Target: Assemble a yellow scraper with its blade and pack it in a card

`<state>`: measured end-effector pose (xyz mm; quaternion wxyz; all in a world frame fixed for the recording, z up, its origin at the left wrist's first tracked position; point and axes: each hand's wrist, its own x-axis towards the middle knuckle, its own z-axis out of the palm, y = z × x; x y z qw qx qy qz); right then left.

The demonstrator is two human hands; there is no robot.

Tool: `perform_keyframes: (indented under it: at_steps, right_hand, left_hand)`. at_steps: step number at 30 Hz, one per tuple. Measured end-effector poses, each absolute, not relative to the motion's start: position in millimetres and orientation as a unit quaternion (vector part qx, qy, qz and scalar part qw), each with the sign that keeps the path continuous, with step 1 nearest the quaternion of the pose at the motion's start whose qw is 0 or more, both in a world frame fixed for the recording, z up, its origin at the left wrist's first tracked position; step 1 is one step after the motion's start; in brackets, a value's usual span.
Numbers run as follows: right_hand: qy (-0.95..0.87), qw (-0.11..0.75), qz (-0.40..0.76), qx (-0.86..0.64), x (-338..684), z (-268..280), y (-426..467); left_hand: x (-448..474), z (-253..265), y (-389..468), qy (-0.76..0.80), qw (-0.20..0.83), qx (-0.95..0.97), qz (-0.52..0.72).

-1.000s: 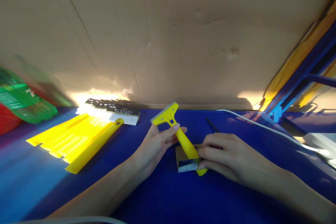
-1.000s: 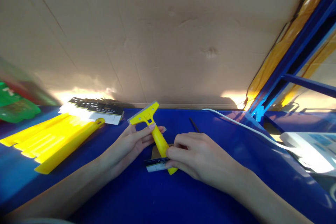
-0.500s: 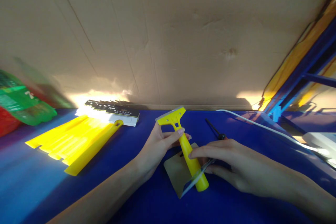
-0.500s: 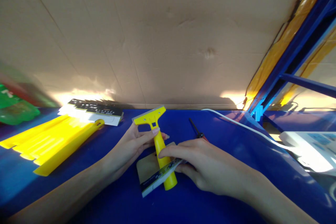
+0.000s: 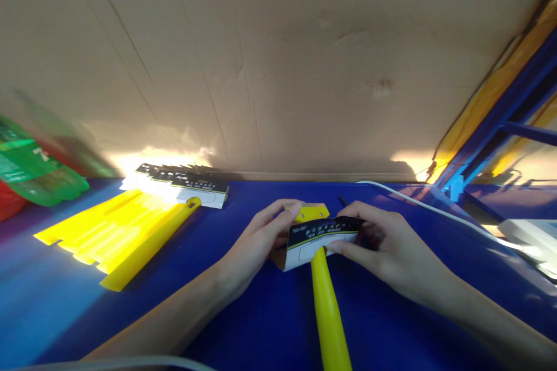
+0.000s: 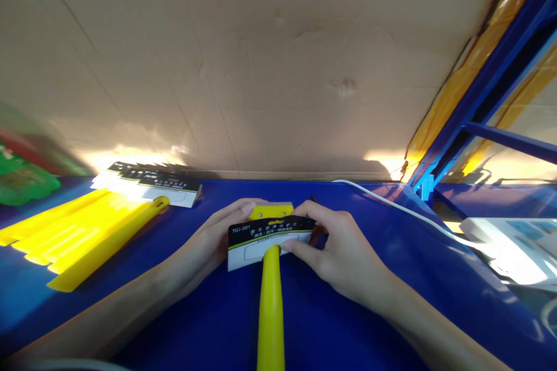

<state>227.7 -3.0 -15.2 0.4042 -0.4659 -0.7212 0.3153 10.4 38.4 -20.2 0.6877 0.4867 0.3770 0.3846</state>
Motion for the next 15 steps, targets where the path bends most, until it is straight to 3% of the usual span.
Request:
perform_keyframes:
  at_steps: [5, 15]
  right_hand:
    - [-0.689, 0.406, 0.374, -0.470, 225.5, -15.3, -0.7]
    - [-0.709, 0.390, 0.346, -0.475, 225.7, -14.2, -6.1]
  left_hand:
    - [6.7, -22.3, 45.5, 0.428, 0.663, 0.483, 0.380]
    - [0.4, -27.0, 54.7, 0.405, 0.681, 0.503, 0.344]
